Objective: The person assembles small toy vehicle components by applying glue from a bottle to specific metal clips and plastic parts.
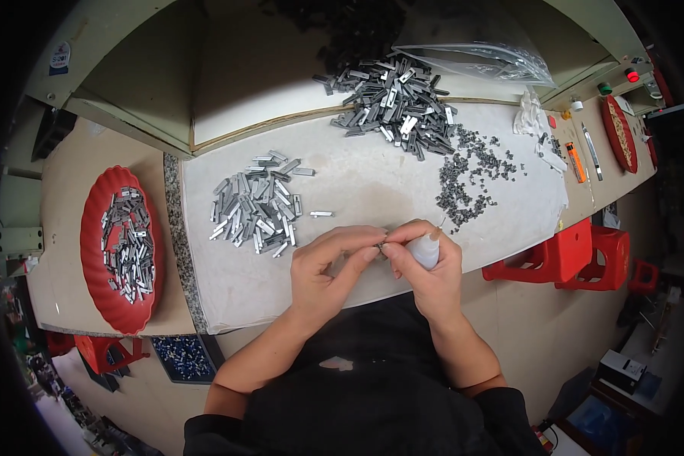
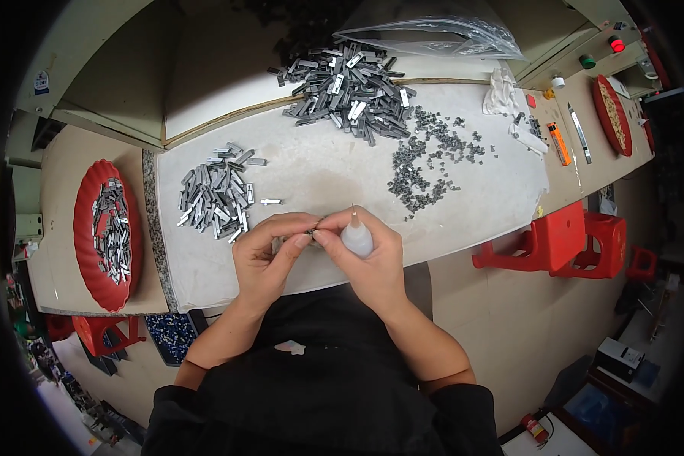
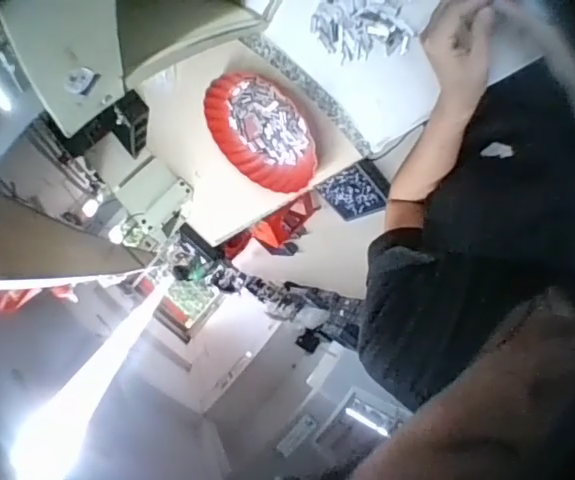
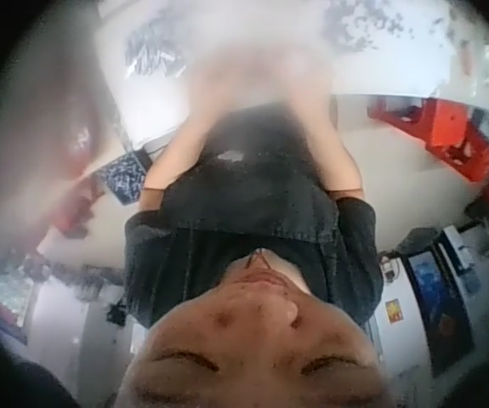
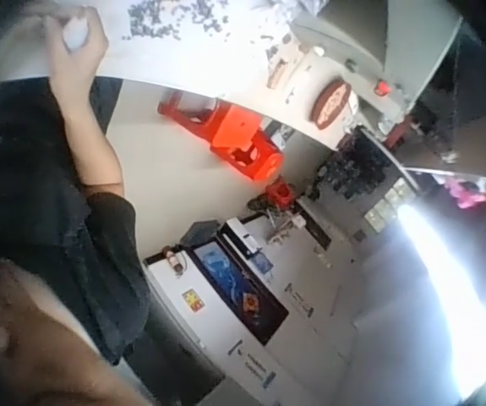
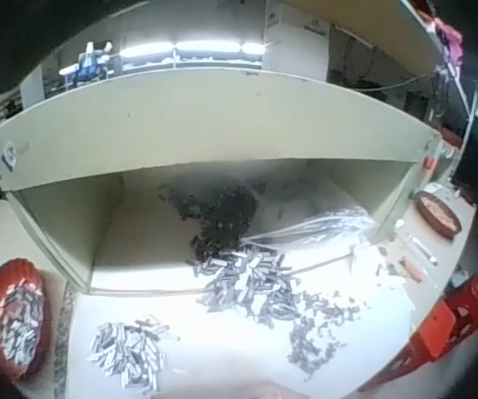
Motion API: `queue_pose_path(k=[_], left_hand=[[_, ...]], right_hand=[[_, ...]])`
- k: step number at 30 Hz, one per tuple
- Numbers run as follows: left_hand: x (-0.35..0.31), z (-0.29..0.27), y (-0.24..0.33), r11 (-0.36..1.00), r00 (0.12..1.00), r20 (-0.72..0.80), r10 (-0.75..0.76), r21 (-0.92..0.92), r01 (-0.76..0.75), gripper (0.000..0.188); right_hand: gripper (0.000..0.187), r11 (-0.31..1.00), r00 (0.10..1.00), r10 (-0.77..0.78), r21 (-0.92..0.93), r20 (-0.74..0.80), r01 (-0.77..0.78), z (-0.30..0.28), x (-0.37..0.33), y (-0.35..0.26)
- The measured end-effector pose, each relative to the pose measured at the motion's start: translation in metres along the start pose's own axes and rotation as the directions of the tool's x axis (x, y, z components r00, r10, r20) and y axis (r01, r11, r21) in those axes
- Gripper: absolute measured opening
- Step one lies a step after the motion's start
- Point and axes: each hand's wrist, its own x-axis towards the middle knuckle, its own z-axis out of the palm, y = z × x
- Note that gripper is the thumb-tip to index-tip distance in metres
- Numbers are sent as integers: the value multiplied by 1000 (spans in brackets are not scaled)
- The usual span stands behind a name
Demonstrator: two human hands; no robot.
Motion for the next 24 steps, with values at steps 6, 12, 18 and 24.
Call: queue_pose_path(k=[6, 12, 18, 24], left_hand=[[0, -1, 0, 1000, 1000, 13, 6, 0, -6, 15], [0, -1, 1, 1000, 1000, 7, -18, 15, 17, 17], [-2, -2, 3, 999, 998, 32, -49, 20, 48, 17], [0, 3, 4, 998, 999, -16, -34, 49, 34, 14]], right_hand=[[4, 999, 1000, -18, -38, 23, 19, 0, -1, -1], [3, 999, 999, 22, 47, 28, -23, -1, -2, 4], [4, 998, 999, 31, 56, 23, -32, 1, -3, 6], [4, 993, 998, 70, 92, -4, -69, -2, -1, 6]])
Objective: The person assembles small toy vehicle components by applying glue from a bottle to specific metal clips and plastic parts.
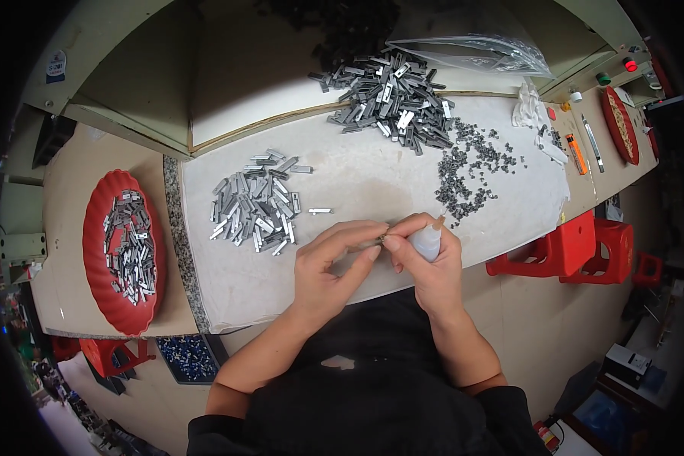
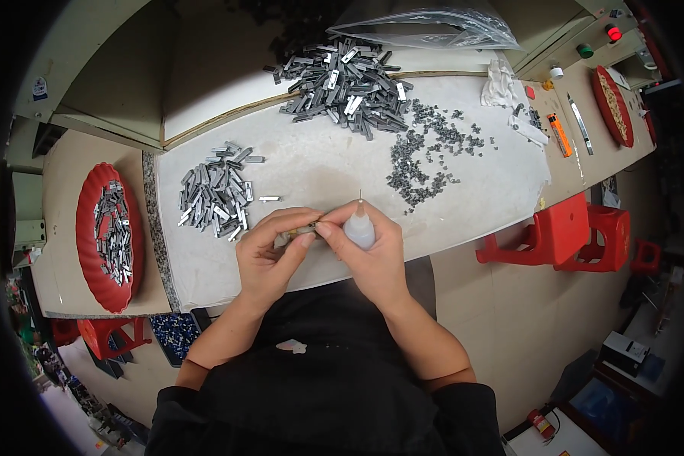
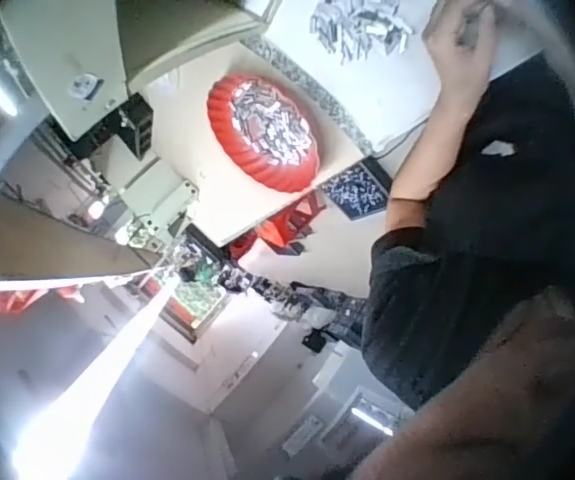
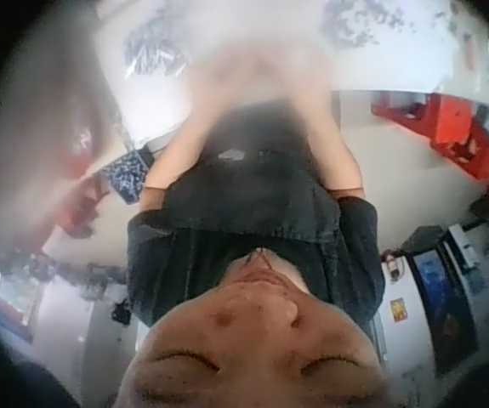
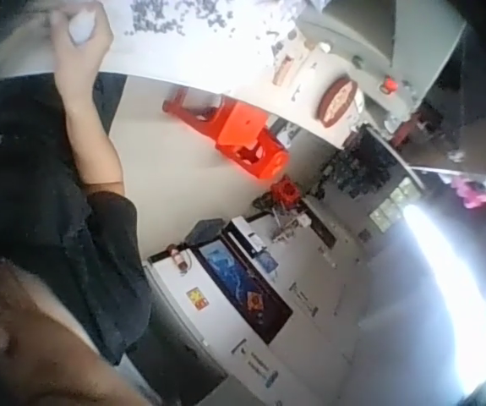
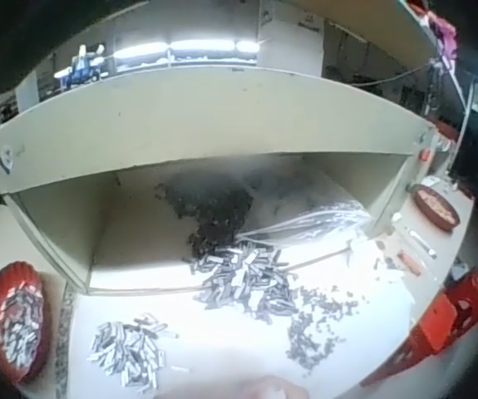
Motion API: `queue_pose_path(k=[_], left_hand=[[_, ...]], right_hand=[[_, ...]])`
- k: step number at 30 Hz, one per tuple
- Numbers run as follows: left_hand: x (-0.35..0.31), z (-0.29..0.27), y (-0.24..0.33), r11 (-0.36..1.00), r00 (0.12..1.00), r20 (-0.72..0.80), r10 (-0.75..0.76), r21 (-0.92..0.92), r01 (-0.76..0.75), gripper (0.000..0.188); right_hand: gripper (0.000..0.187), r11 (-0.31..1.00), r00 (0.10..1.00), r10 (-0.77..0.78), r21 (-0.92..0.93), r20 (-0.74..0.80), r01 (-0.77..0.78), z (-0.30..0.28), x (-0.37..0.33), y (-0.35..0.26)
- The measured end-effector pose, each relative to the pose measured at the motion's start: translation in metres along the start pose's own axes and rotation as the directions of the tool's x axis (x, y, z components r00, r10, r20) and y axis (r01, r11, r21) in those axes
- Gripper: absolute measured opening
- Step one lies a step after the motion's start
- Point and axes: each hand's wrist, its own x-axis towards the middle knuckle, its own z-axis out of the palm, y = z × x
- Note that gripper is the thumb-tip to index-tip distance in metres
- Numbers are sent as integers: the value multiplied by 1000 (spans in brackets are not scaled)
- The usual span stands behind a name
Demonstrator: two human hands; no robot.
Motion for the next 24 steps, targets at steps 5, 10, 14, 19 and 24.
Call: queue_pose_path(k=[5, 10, 14, 19, 24], left_hand=[[-1, -1, -1, 995, 999, 8, 38, 97, -39, 13], [-1, -1, -4, 992, 997, -17, 78, 97, -76, 13], [-1, 2, -1, 986, 994, -13, 111, 124, -108, 13], [0, 3, -1, 950, 979, 27, 202, 238, -203, 16], [-2, 4, -3, 943, 978, 40, 206, 260, -210, 16]], right_hand=[[8, 983, 988, -148, -116, -55, 141, -2, -5, -2], [9, 970, 986, -165, -189, -35, 155, 1, -6, -6], [7, 959, 989, -143, -250, -32, 131, 0, -5, -8], [6, 959, 999, -54, -278, -5, 51, -5, -3, -13], [5, 963, 1000, 15, -271, 23, -8, -9, -1, -15]])
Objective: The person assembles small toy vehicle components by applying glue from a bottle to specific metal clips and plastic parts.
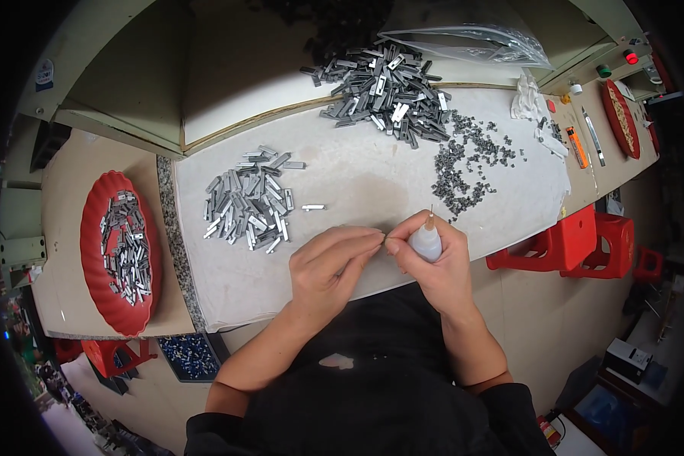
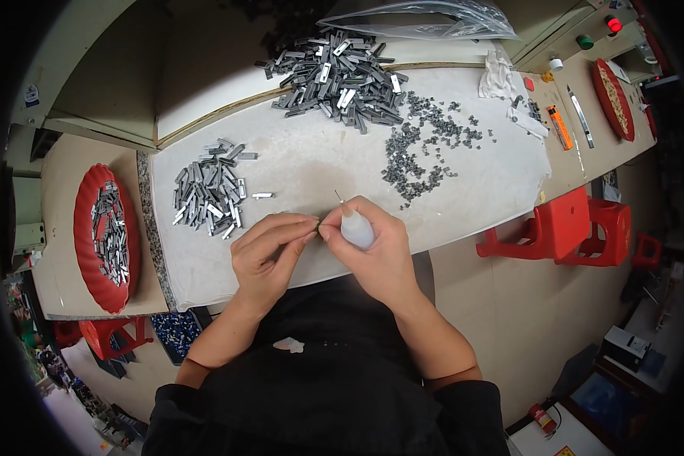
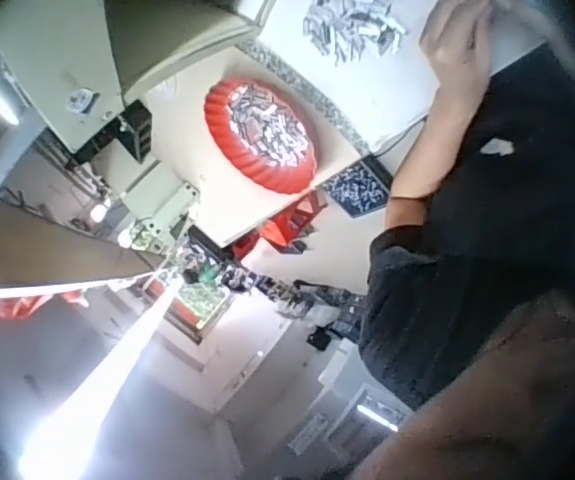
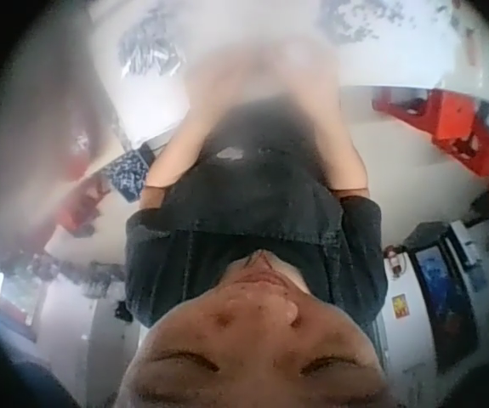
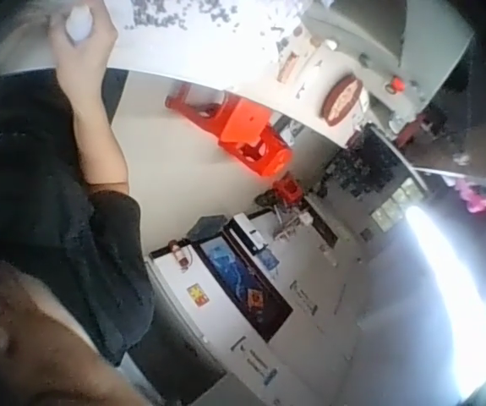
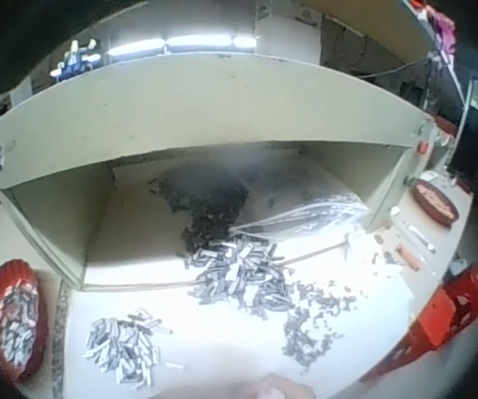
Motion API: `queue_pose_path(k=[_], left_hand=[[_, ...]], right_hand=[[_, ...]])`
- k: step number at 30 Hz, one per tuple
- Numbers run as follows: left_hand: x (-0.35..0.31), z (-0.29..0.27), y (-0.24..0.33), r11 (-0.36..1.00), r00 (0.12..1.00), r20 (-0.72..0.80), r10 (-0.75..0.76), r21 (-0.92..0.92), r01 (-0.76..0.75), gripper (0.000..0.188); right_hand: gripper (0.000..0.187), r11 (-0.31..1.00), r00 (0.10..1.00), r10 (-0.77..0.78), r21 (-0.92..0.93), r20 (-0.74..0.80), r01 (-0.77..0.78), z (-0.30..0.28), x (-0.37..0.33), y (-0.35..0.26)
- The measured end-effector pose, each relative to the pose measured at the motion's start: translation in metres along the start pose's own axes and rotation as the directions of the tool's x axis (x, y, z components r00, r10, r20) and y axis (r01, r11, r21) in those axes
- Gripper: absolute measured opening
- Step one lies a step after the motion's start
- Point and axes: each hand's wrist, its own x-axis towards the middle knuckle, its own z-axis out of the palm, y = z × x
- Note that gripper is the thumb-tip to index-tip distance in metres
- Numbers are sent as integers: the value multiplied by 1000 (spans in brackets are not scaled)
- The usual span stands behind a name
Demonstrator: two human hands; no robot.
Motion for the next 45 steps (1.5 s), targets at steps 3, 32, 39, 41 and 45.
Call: queue_pose_path(k=[3, 32, 39, 41, 45], left_hand=[[0, 0, 0, 1000, 1000, 14, -3, 18, 2, 16], [0, -6, -3, 883, 968, 110, -225, -396, 250, 14], [-1, -4, -5, 875, 961, 114, -254, -397, 278, 13], [0, -4, -5, 874, 956, 113, -271, -388, 293, 13], [0, -5, -2, 892, 954, 112, -280, -337, 301, 13]], right_hand=[[5, 1000, 1000, 15, -1, -2, -15, -1, 0, 1], [5, 988, 996, -79, 130, -31, 82, 11, -3, 9], [3, 988, 994, -88, 120, -60, 95, 12, -4, 12], [2, 987, 996, -68, 143, -58, 75, 12, -4, 12], [3, 984, 997, -63, 161, -54, 71, 11, -3, 16]])
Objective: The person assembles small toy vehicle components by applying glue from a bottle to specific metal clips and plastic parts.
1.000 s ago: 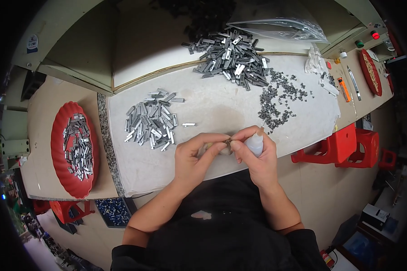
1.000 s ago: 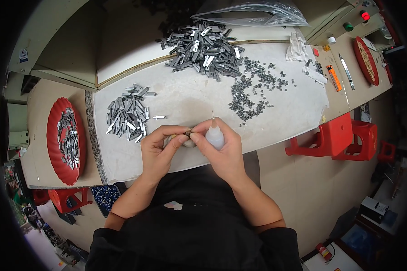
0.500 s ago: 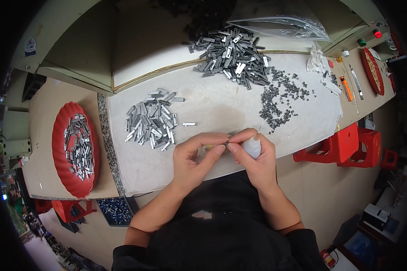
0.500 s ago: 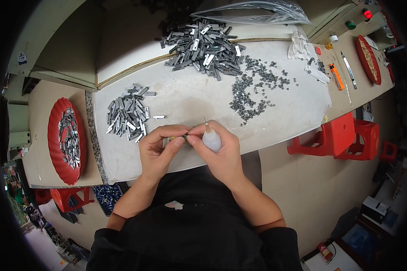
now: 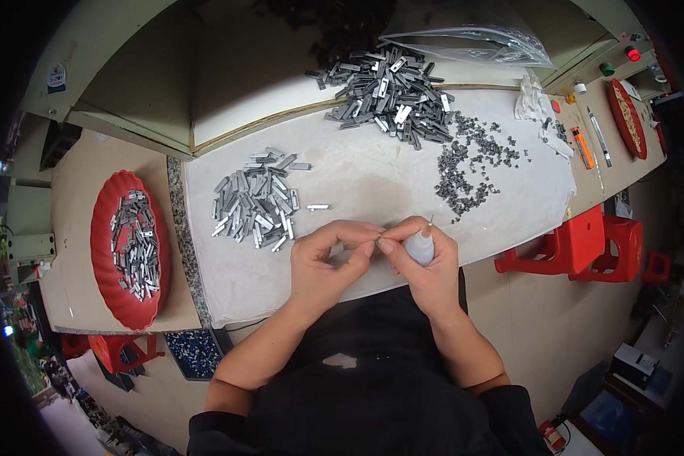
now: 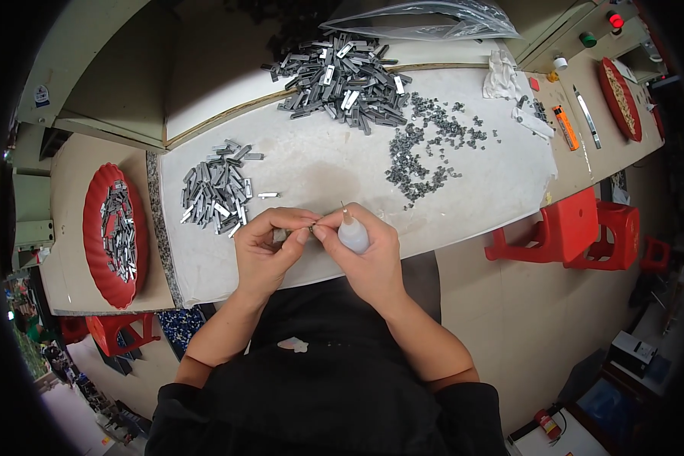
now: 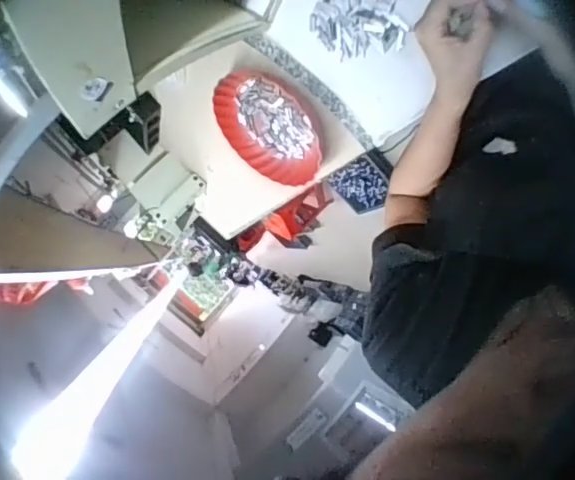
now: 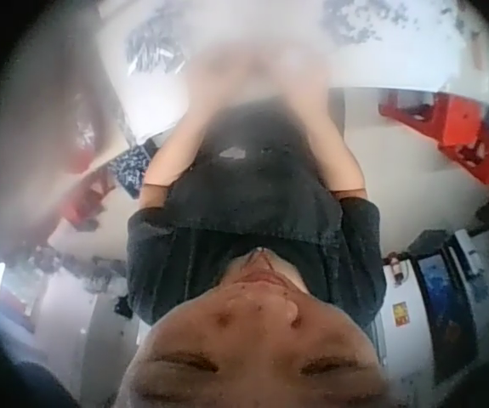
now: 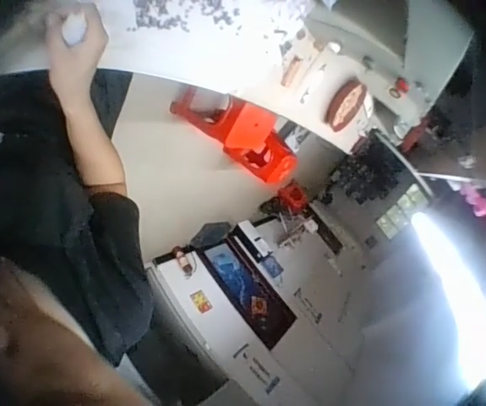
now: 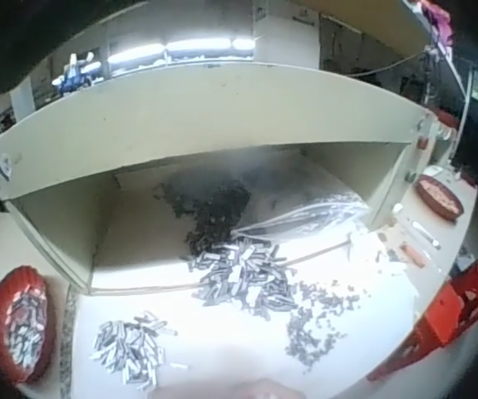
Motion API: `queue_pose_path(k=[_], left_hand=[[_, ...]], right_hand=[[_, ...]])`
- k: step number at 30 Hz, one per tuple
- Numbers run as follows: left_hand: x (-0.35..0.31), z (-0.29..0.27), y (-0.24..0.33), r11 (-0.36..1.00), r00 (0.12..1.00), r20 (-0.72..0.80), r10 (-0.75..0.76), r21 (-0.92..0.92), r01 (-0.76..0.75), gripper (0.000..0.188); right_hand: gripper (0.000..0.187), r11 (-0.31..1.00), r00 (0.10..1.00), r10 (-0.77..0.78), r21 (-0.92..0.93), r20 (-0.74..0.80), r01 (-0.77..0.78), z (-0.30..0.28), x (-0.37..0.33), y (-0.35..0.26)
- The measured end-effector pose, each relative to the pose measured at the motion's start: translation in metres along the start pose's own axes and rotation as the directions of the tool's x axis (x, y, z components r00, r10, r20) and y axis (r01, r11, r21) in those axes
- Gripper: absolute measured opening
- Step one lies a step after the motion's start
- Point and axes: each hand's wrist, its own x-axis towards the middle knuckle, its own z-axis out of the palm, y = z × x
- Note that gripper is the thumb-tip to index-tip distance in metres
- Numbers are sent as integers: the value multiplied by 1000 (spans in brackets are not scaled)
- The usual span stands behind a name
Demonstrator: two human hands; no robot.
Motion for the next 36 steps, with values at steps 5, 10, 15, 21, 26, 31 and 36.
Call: queue_pose_path(k=[5, 10, 15, 21, 26, 31, 36], left_hand=[[3, -7, 13, 995, 997, 34, -71, 67, 69, 14], [13, -9, 19, 873, 913, 66, -402, -275, 403, 24], [17, -11, 21, 830, 884, 50, -465, -323, 455, 25], [19, -11, 20, 832, 880, 58, -472, -302, 466, 22], [12, -5, 17, 899, 930, 71, -360, -242, 366, 16], [8, -2, 22, 957, 962, 68, -265, -103, 271, 14], [5, -3, 21, 963, 966, 60, -251, -87, 256, 13]], right_hand=[[6, 999, 998, -22, -30, -50, 21, -7, 2, -5], [7, 999, 996, -35, -5, -80, 35, -19, -3, -5], [7, 1000, 998, -12, 9, -67, 13, -27, -8, -4], [7, 1000, 999, -6, -22, -46, 5, -31, -10, -3], [8, 999, 999, -49, -23, -3, 49, -20, 2, -9], [9, 998, 996, 47, 28, 78, -49, -17, 11, -12], [7, 997, 986, 75, 12, 151, -78, -15, 13, -10]])
